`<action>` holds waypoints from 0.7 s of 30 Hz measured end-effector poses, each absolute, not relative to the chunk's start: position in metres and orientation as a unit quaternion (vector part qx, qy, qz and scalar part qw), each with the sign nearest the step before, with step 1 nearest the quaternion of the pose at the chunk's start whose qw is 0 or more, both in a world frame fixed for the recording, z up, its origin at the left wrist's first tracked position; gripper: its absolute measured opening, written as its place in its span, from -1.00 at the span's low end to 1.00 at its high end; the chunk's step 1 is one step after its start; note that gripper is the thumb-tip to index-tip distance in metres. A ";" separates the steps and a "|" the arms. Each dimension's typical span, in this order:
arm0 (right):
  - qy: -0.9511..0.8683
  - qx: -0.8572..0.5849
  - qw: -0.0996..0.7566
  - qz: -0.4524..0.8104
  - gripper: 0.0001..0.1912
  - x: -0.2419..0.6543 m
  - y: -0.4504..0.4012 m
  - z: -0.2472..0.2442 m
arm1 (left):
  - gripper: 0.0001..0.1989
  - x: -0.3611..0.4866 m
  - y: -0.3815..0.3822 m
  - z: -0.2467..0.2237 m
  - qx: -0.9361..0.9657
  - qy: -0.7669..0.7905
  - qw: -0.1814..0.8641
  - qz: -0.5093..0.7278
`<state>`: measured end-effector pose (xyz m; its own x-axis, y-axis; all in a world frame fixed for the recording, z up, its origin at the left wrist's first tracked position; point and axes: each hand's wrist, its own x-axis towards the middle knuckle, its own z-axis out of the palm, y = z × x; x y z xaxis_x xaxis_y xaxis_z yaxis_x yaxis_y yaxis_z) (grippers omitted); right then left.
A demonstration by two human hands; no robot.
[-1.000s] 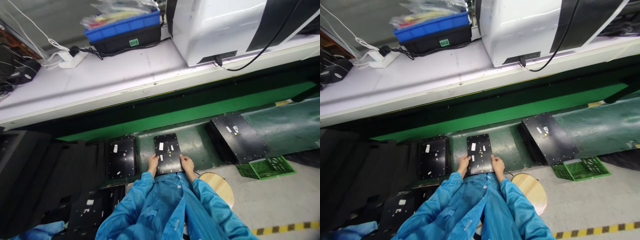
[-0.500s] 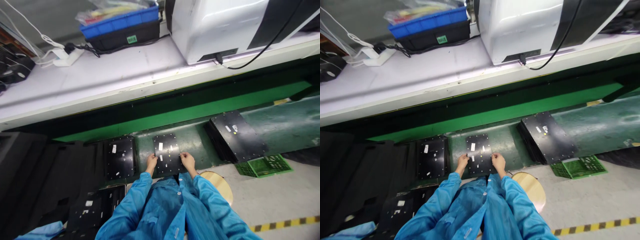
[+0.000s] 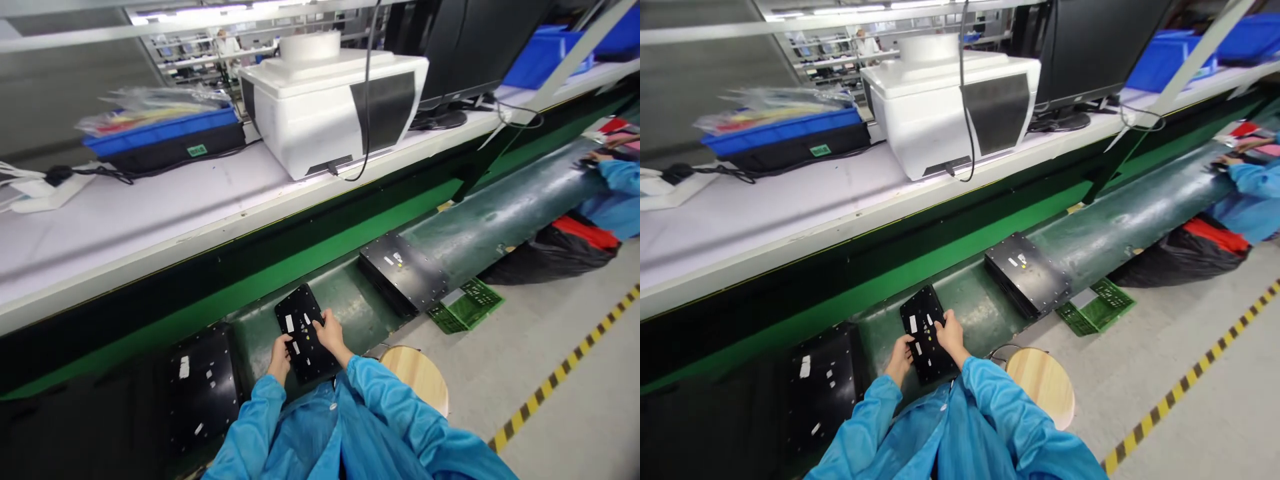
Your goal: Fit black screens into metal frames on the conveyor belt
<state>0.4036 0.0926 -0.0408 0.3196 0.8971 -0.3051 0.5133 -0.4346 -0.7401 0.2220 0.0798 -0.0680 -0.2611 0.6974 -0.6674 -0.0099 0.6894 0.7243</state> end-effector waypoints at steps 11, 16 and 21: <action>-0.459 -0.848 0.216 0.156 -0.53 0.618 0.129 0.056 | -0.48 0.357 0.132 0.029 0.166 0.441 0.809 0.352; -0.456 -0.867 0.175 0.100 -0.43 0.723 0.157 0.089 | -0.46 0.454 0.157 0.069 0.268 0.370 0.825 0.332; -0.441 -0.882 0.130 0.105 -0.49 0.776 0.192 0.107 | -0.44 0.519 0.174 0.079 0.224 0.343 0.864 0.293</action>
<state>0.7763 0.1924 0.1069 0.5883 0.8055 -0.0709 0.7505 -0.5766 -0.3229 0.5185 0.1736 0.0786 0.5942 0.6591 -0.4610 -0.3521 0.7285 0.5877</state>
